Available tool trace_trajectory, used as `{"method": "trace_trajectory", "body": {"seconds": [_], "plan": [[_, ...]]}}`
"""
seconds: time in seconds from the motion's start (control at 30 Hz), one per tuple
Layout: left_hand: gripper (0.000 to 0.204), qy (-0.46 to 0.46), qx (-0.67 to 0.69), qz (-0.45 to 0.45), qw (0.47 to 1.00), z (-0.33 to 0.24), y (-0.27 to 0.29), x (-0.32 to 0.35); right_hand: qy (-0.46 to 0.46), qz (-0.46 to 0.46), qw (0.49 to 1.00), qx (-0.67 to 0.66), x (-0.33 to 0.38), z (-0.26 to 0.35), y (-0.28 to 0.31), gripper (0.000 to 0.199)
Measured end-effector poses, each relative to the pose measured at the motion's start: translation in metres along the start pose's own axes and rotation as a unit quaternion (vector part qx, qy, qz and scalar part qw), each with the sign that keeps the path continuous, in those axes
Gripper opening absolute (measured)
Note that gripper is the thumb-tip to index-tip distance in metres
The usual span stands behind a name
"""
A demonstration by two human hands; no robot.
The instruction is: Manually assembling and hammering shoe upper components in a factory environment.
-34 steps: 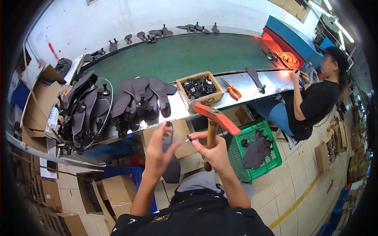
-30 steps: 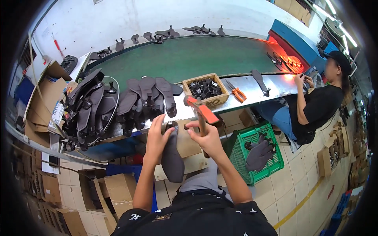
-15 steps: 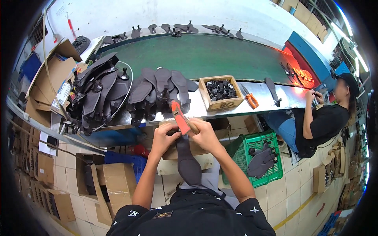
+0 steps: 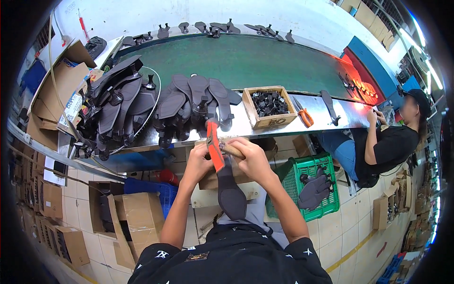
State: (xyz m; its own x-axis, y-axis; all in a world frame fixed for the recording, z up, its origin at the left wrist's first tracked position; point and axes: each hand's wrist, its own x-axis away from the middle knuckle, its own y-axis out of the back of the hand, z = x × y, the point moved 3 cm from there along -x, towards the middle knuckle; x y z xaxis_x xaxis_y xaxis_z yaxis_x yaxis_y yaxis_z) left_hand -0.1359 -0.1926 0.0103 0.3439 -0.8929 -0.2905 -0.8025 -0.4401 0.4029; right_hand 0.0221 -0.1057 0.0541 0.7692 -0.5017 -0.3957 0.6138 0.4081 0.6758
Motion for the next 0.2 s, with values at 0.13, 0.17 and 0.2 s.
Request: {"method": "trace_trajectory", "body": {"seconds": [0.13,0.17,0.2], "plan": [[0.038,-0.082,-0.021,-0.028,0.996,0.0094,-0.0021,-0.0014,0.012,-0.025,0.999,-0.028,-0.0014,-0.0083,-0.0054,0.032],[0.038,-0.086,-0.015,-0.027,0.996,0.0106,-0.0022,-0.0016,0.008,-0.022,0.999,-0.034,-0.0016,-0.0069,-0.0062,0.033],[0.038,-0.086,-0.014,-0.027,0.996,0.0109,-0.0017,-0.0011,0.004,-0.019,0.999,-0.04,-0.0012,-0.0034,-0.0065,0.034]]}}
